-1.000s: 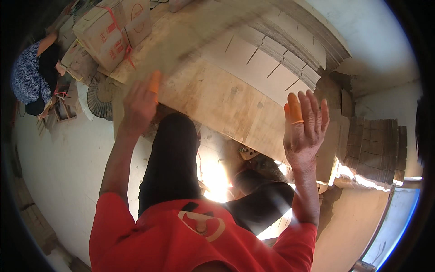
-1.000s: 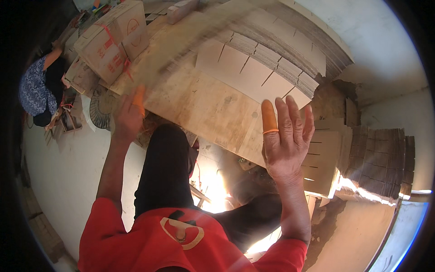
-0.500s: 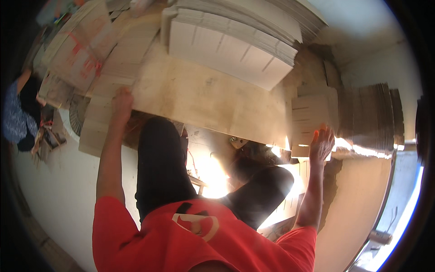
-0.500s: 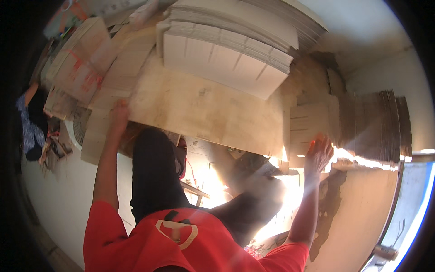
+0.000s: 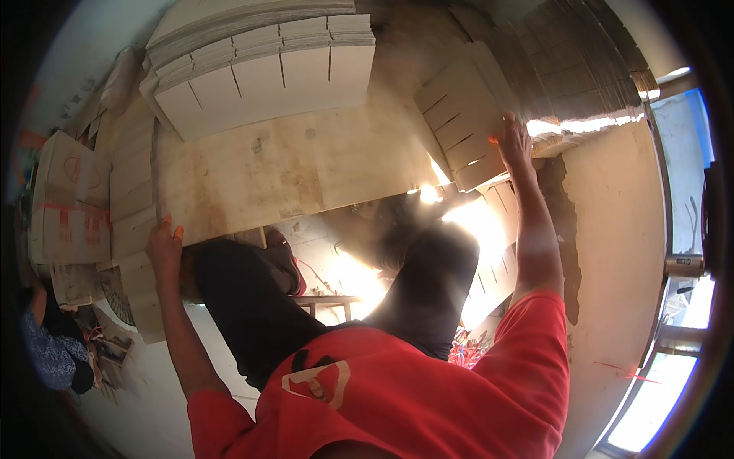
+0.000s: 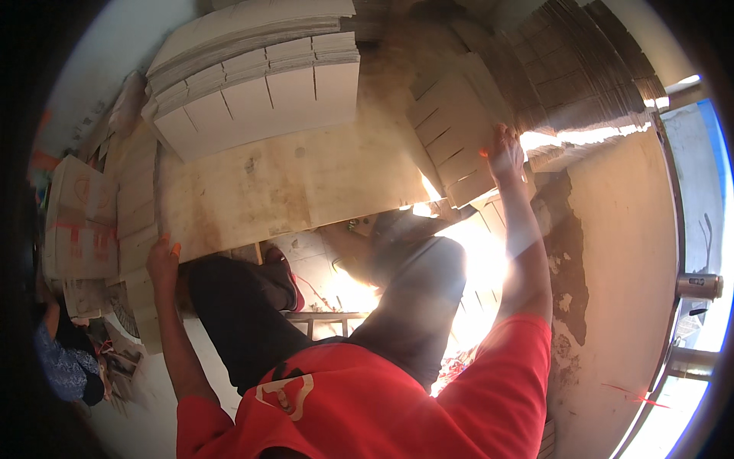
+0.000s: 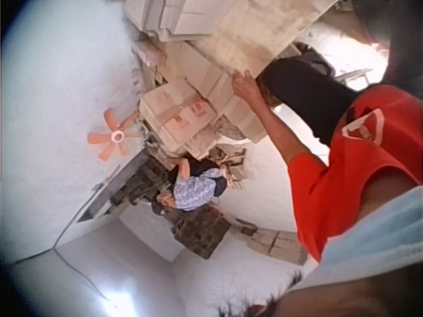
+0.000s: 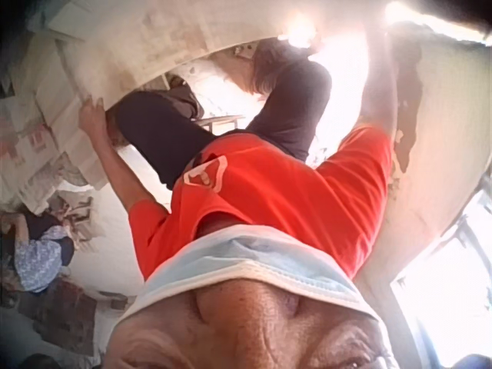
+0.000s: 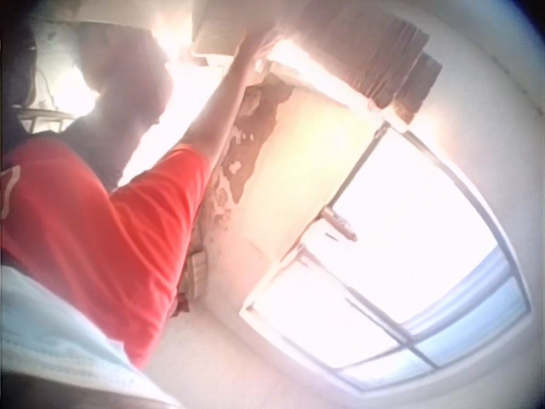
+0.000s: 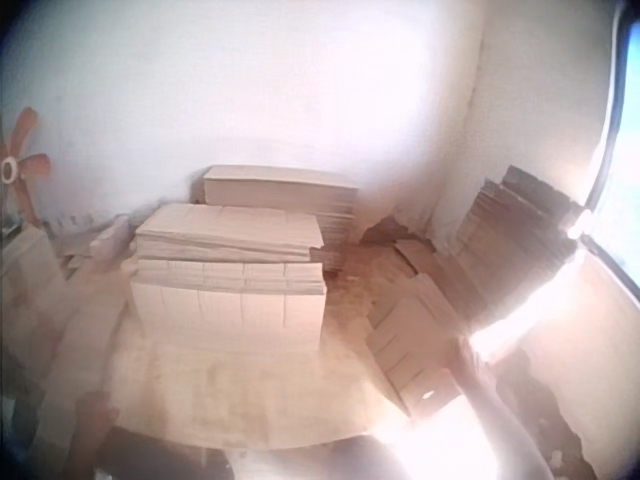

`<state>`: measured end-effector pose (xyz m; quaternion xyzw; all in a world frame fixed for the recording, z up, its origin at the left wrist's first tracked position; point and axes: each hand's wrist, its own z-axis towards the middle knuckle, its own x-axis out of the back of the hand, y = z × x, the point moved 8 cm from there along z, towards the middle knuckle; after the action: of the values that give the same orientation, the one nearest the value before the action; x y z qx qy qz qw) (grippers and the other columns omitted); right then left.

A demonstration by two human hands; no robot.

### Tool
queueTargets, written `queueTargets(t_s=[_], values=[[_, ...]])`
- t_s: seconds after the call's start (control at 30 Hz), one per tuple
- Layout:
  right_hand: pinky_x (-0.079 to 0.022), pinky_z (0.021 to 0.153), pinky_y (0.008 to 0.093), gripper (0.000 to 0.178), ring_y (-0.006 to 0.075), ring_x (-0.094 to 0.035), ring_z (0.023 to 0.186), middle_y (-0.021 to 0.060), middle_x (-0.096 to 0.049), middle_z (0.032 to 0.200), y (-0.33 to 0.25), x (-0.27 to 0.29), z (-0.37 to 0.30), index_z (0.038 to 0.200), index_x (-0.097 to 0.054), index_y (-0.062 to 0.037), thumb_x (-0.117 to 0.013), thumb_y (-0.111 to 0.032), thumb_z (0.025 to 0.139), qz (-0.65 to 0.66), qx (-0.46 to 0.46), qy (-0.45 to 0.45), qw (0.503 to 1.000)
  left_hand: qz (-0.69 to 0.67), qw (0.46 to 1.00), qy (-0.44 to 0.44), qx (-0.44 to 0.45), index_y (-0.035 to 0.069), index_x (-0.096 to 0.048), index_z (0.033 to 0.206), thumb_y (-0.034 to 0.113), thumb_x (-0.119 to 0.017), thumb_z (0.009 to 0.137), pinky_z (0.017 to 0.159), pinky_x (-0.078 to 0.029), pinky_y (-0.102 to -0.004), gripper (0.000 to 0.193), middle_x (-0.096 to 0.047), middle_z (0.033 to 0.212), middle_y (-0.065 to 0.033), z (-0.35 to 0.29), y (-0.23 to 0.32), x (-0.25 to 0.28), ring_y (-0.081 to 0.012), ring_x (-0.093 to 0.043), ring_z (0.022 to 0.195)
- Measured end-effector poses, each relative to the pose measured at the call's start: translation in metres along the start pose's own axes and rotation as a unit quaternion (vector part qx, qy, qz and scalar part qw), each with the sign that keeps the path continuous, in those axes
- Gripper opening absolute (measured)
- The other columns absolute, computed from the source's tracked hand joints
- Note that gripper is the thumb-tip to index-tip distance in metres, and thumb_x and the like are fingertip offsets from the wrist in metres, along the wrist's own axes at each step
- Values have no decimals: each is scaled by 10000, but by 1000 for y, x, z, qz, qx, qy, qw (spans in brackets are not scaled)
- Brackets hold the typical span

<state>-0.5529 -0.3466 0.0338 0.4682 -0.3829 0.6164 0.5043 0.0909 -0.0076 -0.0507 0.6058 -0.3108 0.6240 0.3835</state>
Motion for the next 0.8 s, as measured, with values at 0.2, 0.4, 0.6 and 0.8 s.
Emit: queueTargets(t_s=[0.2,0.4,0.6,0.8], values=[[-438,657,464,330,380,-595,823,182,-638,851,17,17,13,815,-529,-57,-716,-301,697,68,-70,-5,995,-75,992,56,-81,16,-602,1083,189,-628,812,779,-490,-416,323,-633,1029,-177,15,37,8,-324,-609,939],[-435,671,441,298,351,-590,845,145,-638,826,6,49,1,885,-569,-105,-705,-321,732,78,-108,35,990,-95,980,72,-162,9,-590,1030,111,-663,769,748,-494,-399,290,-638,972,-154,39,125,46,-319,-608,886],[-463,705,343,167,281,-598,833,94,-646,965,-77,145,-15,981,-584,-71,-626,-184,864,173,-123,252,944,-200,913,203,-293,6,-545,1055,42,-696,733,768,-480,-392,357,-605,1012,-142,95,209,78,-314,-564,924],[-443,815,228,335,104,-565,876,88,-637,1046,-153,135,-4,1195,-536,-16,-586,11,864,368,-74,244,894,-151,904,222,-334,16,-524,1073,98,-758,664,850,-424,-385,478,-579,992,-113,169,305,71,-290,-506,982]])
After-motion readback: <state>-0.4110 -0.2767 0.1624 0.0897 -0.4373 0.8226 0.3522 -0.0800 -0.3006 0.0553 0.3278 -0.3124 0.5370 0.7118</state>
